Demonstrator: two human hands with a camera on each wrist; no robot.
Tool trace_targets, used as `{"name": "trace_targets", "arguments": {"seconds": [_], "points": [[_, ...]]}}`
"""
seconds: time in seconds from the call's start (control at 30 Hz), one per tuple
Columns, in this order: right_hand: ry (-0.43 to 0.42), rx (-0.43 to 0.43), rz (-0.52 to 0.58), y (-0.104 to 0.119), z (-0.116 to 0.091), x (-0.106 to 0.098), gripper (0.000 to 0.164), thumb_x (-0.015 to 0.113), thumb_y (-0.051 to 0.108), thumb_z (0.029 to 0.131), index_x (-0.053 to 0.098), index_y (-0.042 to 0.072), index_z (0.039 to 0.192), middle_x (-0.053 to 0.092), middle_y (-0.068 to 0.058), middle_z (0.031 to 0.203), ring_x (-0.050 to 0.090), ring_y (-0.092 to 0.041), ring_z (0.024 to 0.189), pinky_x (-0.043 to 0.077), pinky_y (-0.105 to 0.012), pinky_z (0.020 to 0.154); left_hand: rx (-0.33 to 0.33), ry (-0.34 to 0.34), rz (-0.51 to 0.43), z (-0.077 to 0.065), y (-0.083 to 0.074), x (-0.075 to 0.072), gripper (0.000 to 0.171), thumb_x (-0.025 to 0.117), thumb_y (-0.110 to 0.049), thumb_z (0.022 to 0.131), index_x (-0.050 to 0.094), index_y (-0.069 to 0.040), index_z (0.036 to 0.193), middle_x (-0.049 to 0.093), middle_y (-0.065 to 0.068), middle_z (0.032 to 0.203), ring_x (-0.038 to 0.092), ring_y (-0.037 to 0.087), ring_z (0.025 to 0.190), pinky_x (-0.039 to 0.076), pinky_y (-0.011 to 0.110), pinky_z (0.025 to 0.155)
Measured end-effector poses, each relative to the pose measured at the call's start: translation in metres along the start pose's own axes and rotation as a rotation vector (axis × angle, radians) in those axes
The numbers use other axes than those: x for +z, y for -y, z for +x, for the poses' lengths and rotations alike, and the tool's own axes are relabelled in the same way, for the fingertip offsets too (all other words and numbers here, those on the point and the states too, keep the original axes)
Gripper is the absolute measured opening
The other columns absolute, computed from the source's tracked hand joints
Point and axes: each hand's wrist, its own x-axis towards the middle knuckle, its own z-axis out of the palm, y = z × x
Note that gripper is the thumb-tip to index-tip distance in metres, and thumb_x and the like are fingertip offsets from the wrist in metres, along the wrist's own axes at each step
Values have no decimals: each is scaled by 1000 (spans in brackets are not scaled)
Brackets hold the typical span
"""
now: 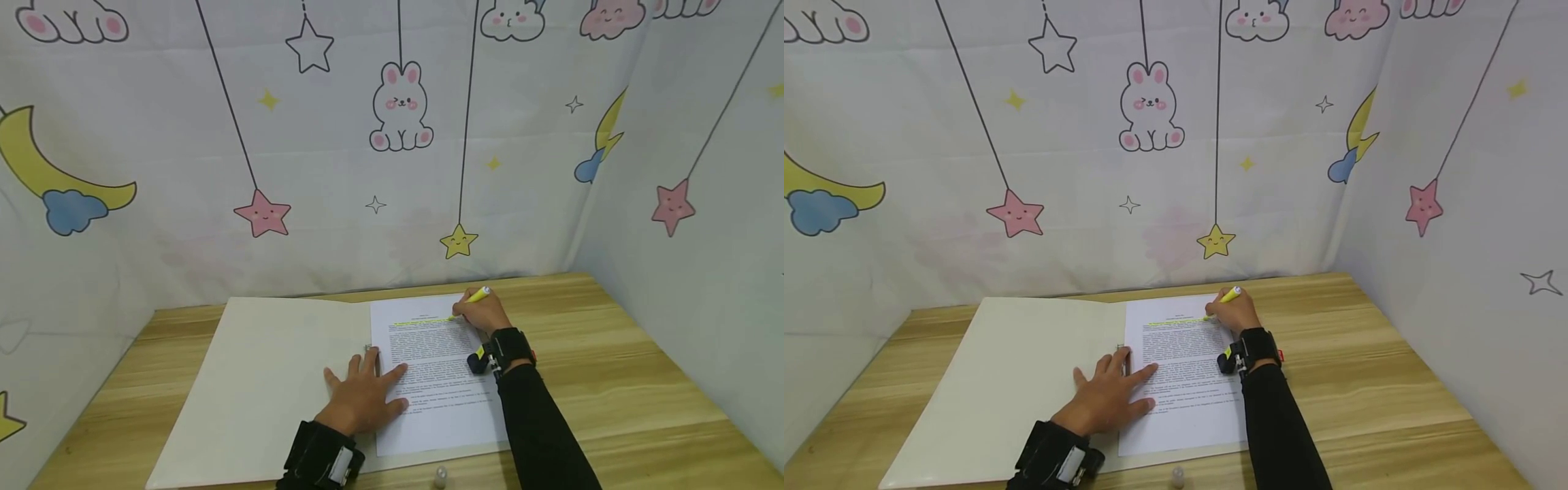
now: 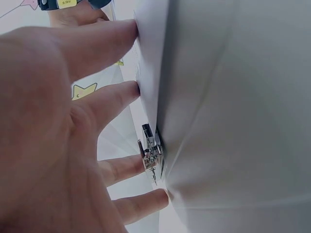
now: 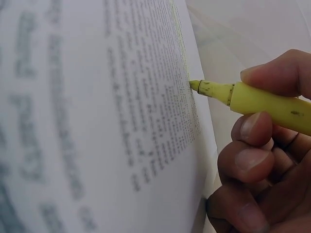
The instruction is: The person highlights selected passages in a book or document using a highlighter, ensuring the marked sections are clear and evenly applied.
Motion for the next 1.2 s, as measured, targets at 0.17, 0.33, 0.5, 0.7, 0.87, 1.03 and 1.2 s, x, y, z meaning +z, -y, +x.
{"name": "trace_targets", "arguments": {"seconds": [0.17, 0.33, 0.5, 0.7, 0.87, 1.03, 1.2], "points": [[0, 4, 3, -2, 0, -2, 18, 73, 10, 79, 60, 7, 68, 48, 2, 56, 50, -17, 56, 38, -28, 52, 0, -4, -1, 1, 0, 0, 59, 68, -55, 85, 56, -38, 140, 35, 17, 156, 32, 47, 140, 18, 88, 97], [-8, 18, 15, -2, 0, -3, 18, 73, 10, 80, 60, 7, 68, 48, 1, 58, 51, -18, 58, 39, -29, 54, -2, -7, -4, 0, 0, 0, 59, 68, -54, 85, 56, -38, 140, 35, 17, 155, 32, 46, 140, 17, 88, 97], [-4, 21, 18, -3, 1, -2, 17, 73, 9, 79, 61, 7, 68, 48, 1, 57, 50, -16, 55, 39, -27, 51, -4, -5, -10, 0, 0, -1, 59, 68, -54, 85, 56, -38, 140, 35, 17, 156, 32, 46, 141, 17, 88, 97], [-8, 29, 17, -4, 3, -3, 17, 74, 10, 79, 61, 7, 68, 49, 1, 58, 50, -16, 55, 39, -27, 51, -2, 2, -8, -1, 0, -2, 59, 68, -54, 85, 55, -37, 141, 34, 16, 156, 32, 46, 140, 17, 88, 98], [-11, 50, 17, -4, 3, -6, 18, 73, 11, 79, 59, 8, 68, 48, 0, 60, 50, -19, 58, 39, -29, 53, -1, 8, -11, -1, -1, -3, 59, 68, -54, 86, 56, -37, 141, 35, 17, 155, 32, 46, 140, 18, 88, 98], [4, 68, 15, -6, 5, -6, 19, 73, 13, 79, 58, 8, 69, 48, -2, 63, 51, -20, 61, 38, -30, 52, -2, 3, -10, -1, -1, -1, 59, 68, -54, 85, 56, -37, 140, 35, 17, 155, 32, 46, 140, 17, 88, 98], [4, 60, 21, -4, 4, -7, 19, 72, 13, 79, 58, 8, 69, 47, -2, 63, 50, -20, 60, 37, -29, 51, 0, -4, -16, -1, -1, -2, 59, 68, -53, 85, 56, -37, 140, 35, 17, 155, 33, 46, 140, 17, 89, 97]]}}
